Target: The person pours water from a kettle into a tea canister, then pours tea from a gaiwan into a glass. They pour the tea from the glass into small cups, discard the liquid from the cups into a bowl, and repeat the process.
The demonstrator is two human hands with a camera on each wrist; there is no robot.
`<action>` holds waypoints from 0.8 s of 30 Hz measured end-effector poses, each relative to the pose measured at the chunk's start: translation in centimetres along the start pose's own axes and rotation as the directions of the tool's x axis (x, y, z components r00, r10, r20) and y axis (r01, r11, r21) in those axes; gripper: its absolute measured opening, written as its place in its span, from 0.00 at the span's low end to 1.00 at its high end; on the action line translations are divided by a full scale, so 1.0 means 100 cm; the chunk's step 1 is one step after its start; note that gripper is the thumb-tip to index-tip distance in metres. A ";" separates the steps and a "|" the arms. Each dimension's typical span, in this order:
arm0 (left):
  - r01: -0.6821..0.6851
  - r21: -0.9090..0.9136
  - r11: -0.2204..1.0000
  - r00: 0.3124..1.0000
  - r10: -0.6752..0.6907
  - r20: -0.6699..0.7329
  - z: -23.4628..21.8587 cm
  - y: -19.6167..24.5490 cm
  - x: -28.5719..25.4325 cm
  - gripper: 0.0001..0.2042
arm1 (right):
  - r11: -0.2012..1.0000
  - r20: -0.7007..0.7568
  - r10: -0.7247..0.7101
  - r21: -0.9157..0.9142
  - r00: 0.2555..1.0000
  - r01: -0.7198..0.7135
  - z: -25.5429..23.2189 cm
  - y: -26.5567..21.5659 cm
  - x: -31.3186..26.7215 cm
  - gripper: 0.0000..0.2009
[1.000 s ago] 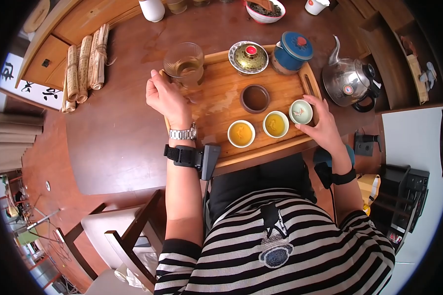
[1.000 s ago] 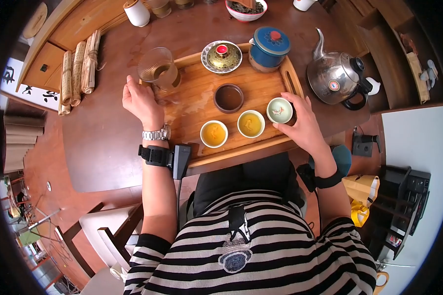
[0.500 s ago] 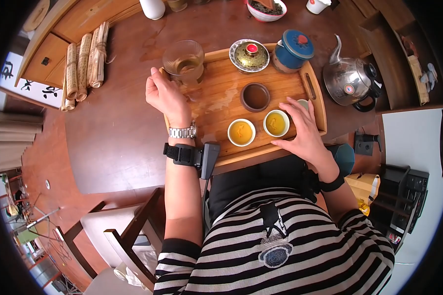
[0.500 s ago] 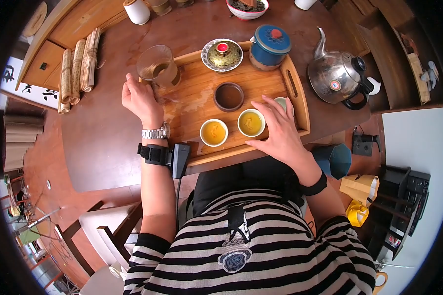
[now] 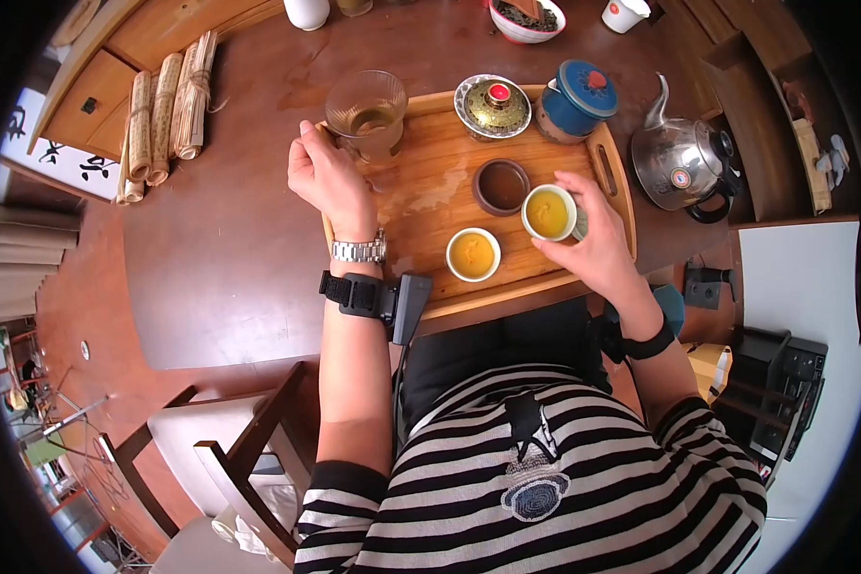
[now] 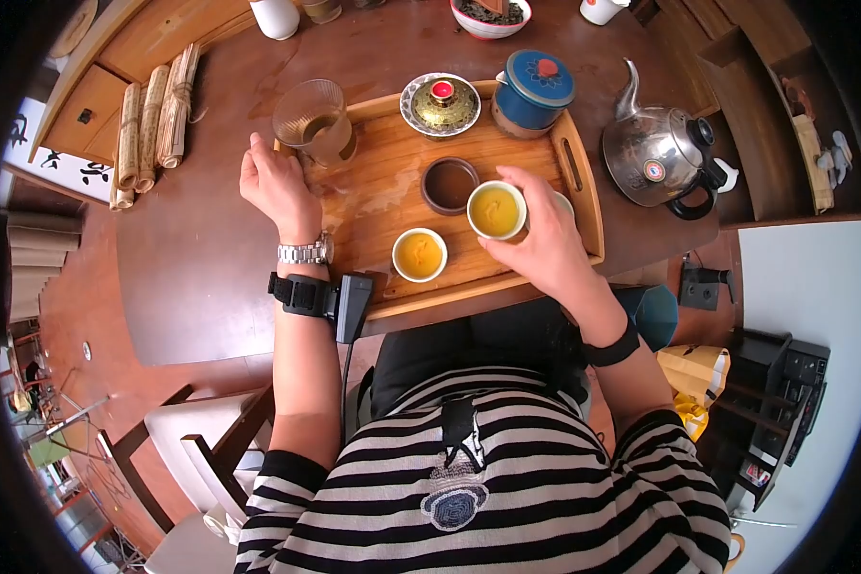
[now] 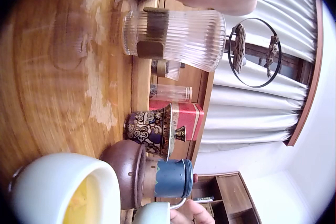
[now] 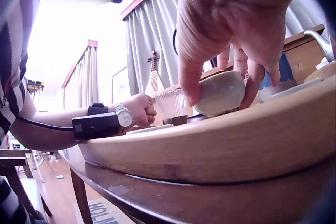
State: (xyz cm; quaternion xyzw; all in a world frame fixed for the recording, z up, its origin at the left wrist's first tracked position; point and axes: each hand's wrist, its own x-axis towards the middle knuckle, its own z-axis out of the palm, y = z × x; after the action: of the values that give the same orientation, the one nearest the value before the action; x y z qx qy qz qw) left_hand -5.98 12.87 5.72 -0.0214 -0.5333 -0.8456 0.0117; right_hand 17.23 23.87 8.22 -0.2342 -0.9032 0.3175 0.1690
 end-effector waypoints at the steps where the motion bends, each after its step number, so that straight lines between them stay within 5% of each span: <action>1: 0.011 -0.009 1.000 1.000 -0.011 0.000 0.000 0.001 0.000 0.19 | 1.000 0.001 -0.002 -0.002 1.000 0.002 -0.001 -0.002 0.004 0.34; 11: -0.017 0.001 1.000 1.000 0.017 -0.005 -0.001 -0.004 0.002 0.18 | 0.964 -0.016 -0.124 -0.239 0.992 0.117 -0.006 -0.014 0.037 0.32; 19: 0.006 0.004 1.000 1.000 -0.006 0.007 -0.004 -0.004 0.003 0.17 | 0.745 0.187 -0.320 -0.555 0.929 0.369 -0.001 -0.024 0.043 0.30; 24: 0.006 -0.007 1.000 1.000 -0.006 0.003 -0.001 -0.003 0.002 0.18 | 0.646 0.244 -0.417 -0.597 0.875 0.475 0.005 -0.024 0.042 0.26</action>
State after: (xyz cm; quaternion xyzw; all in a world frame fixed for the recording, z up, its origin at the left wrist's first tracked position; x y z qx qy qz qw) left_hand -6.25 12.89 5.40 -0.0210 -0.5305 -0.8474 0.0084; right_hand 12.70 24.21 10.08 -0.0343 -0.9916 -0.0518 0.1133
